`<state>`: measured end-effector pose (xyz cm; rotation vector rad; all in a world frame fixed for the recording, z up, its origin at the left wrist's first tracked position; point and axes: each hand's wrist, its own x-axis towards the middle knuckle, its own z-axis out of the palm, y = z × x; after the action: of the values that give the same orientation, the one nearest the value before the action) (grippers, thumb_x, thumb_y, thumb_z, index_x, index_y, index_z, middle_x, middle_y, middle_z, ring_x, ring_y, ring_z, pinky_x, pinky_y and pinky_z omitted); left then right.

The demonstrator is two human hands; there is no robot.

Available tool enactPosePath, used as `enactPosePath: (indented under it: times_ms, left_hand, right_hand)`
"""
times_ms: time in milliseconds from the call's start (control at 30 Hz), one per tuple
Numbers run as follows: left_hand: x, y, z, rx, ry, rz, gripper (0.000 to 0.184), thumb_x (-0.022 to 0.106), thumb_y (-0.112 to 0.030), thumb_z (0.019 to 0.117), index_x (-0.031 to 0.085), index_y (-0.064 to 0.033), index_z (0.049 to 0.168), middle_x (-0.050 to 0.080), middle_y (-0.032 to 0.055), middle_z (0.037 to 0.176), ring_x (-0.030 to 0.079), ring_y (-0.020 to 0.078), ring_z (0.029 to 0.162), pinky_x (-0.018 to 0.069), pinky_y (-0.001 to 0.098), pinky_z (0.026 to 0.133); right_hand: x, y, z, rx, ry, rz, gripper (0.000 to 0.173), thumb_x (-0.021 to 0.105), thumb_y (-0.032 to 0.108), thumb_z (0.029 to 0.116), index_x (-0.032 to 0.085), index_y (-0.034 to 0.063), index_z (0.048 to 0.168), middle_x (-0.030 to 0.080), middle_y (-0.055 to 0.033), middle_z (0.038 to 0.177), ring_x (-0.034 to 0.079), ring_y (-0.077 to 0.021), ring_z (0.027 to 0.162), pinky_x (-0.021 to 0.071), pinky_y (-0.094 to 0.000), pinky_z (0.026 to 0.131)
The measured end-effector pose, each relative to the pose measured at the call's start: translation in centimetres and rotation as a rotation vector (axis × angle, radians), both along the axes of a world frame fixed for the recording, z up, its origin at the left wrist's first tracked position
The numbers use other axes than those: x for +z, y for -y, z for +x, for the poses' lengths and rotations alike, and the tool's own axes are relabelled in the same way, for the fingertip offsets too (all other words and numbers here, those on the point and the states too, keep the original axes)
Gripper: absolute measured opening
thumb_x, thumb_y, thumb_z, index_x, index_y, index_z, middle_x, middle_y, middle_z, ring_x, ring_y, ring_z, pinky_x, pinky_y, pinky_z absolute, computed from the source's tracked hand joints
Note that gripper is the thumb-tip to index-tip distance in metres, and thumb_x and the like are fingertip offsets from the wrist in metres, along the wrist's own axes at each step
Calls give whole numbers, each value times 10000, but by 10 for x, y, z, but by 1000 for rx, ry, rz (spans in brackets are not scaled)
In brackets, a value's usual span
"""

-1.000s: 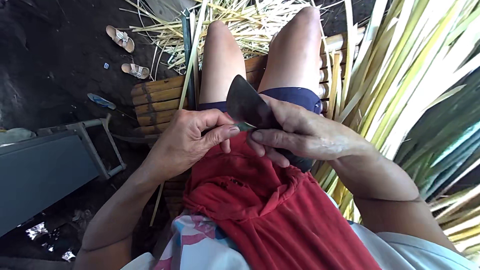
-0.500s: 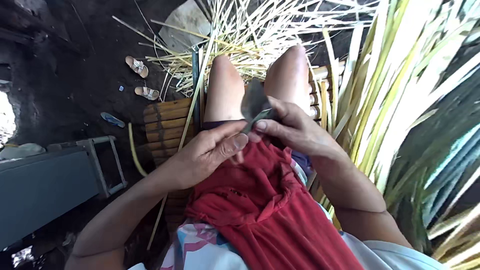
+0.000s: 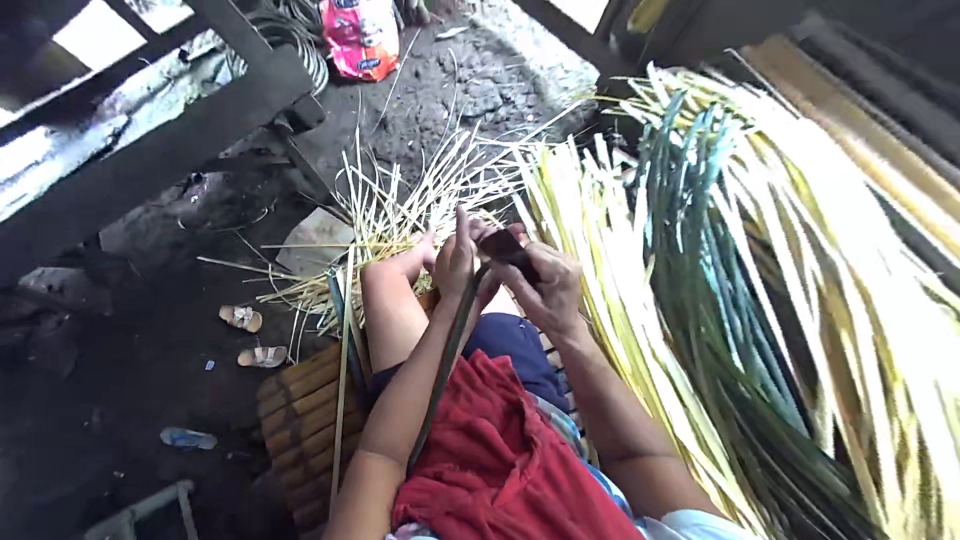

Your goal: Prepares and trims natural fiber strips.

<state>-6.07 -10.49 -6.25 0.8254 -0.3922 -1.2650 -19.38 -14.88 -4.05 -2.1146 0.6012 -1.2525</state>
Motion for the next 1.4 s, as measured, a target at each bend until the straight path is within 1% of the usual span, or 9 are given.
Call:
enactPosePath:
  times_ms: [133, 333, 467, 667, 767, 900, 1067, 1233, 1400]
  left_hand:
    - [23, -34, 4, 31, -281, -154, 541, 278, -727, 1002, 487, -254, 844, 351, -93, 578, 383, 4, 464, 372, 141, 479]
    - [10, -35, -8, -37, -252, 91, 457, 469, -631, 1010, 551, -247, 777, 449, -85, 627, 493, 51, 556, 483, 220, 583]
    - [7, -37, 3, 298, -303, 226, 503, 241, -516, 1090, 452, -265, 709, 447, -117, 541, 512, 22, 495, 482, 196, 540]
    - [2, -33, -5, 61, 27, 226, 363, 337, -336, 1121, 542, -98, 1303, 668, 22, 982, 657, 74, 848, 577, 268, 754]
    - [-15, -28, -6, 316, -70, 289, 400, 304, -359, 1122, 600, -99, 1055, 647, 1, 834, 643, 72, 753, 569, 263, 698]
    - [-56, -25, 30, 270, -308, 106, 522, 242, -409, 1123, 528, -133, 783, 592, -20, 633, 642, 102, 606, 587, 286, 618]
    - [2, -40, -1, 95, 32, 174, 504, 275, -471, 1111, 607, -112, 1237, 703, 20, 1016, 671, 72, 923, 572, 279, 836]
    - [-65, -40, 35, 298, -307, 60, 523, 207, -404, 1118, 514, -127, 799, 610, 8, 677, 669, 151, 675, 598, 344, 680]
    - [-32, -43, 2, -9, -117, 14, 459, 321, -437, 1108, 564, -95, 1295, 693, 56, 1124, 664, 131, 1055, 553, 332, 951]
  right_hand:
    - [2, -1, -11, -44, 114, 16, 317, 641, 277, 993, 635, 24, 803, 611, -37, 671, 586, -84, 551, 514, -276, 495]
    - [-3, 13, -4, -55, -35, 211, 283, 679, 323, 985, 670, 41, 970, 620, -29, 697, 572, -83, 527, 508, -272, 476]
    - [-20, -22, -1, 261, -229, 257, 397, 717, 447, 930, 721, 50, 909, 671, -28, 694, 650, -117, 607, 563, -363, 550]
    - [-31, 3, 1, -18, -172, -28, 440, 711, 498, 918, 718, 81, 777, 682, -33, 662, 679, -133, 621, 572, -380, 582]
    - [-26, -5, 5, 64, -221, 138, 400, 773, 482, 871, 757, 89, 943, 724, -31, 747, 711, -140, 688, 614, -434, 645]
    - [-43, -23, 10, 174, -192, -21, 490, 729, 515, 905, 678, 65, 720, 646, -57, 611, 649, -163, 568, 560, -396, 572]
    - [-34, 5, 13, -34, -156, -46, 478, 720, 546, 897, 704, 88, 759, 687, -34, 669, 685, -145, 639, 585, -411, 618]
    - [-47, -29, 10, 160, -194, -141, 520, 692, 533, 930, 654, 71, 693, 632, -56, 596, 641, -169, 568, 556, -385, 616]
    - [-42, 10, 10, -45, -130, -115, 458, 715, 518, 911, 688, 101, 724, 667, -11, 635, 663, -119, 617, 573, -373, 640]
